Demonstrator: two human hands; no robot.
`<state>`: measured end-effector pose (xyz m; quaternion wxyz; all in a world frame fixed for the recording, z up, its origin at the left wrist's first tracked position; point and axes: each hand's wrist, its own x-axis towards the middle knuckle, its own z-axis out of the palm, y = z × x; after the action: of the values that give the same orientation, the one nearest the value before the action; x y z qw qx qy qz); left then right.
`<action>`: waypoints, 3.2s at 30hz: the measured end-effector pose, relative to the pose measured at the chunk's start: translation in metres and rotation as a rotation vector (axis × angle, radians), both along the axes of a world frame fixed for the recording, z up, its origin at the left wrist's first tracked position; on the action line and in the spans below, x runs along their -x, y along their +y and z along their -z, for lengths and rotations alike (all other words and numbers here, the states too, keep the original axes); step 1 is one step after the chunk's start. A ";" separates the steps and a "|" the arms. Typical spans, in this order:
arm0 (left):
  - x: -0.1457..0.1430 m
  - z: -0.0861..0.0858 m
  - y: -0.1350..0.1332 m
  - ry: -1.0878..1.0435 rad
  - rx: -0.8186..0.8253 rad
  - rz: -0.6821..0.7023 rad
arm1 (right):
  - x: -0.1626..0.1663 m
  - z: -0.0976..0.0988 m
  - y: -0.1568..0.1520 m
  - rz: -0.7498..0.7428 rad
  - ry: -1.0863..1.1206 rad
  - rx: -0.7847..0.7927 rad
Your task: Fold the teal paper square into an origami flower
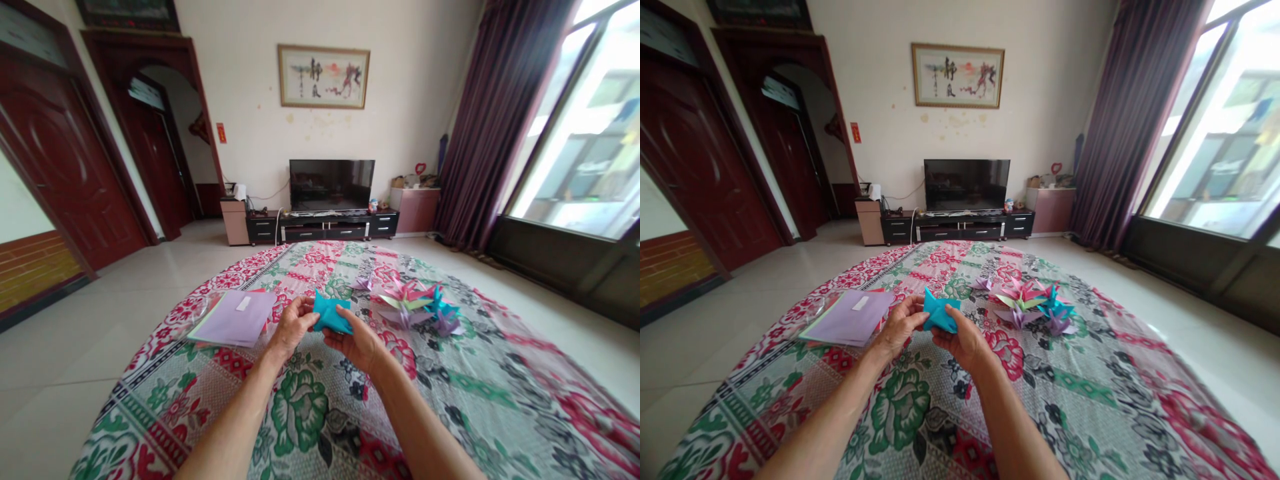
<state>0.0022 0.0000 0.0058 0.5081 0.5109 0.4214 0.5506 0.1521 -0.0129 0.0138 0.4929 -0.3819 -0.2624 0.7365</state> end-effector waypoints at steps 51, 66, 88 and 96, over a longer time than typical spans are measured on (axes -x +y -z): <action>-0.018 0.004 -0.004 0.342 -0.472 -0.314 | 0.005 0.012 0.011 0.232 0.160 -0.020; -0.019 0.000 -0.006 0.352 -0.352 -0.341 | 0.009 0.010 0.004 0.200 0.074 -0.125; -0.021 0.005 -0.008 0.827 -0.867 -0.475 | 0.010 0.009 0.006 0.242 0.156 -0.234; -0.020 0.005 -0.006 0.918 -0.953 -0.525 | 0.011 0.009 0.004 0.273 0.136 -0.269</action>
<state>0.0226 -0.0059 0.0004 -0.1489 0.7394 0.4152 0.5086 0.1415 -0.0084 0.0049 0.6511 -0.2941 -0.2704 0.6453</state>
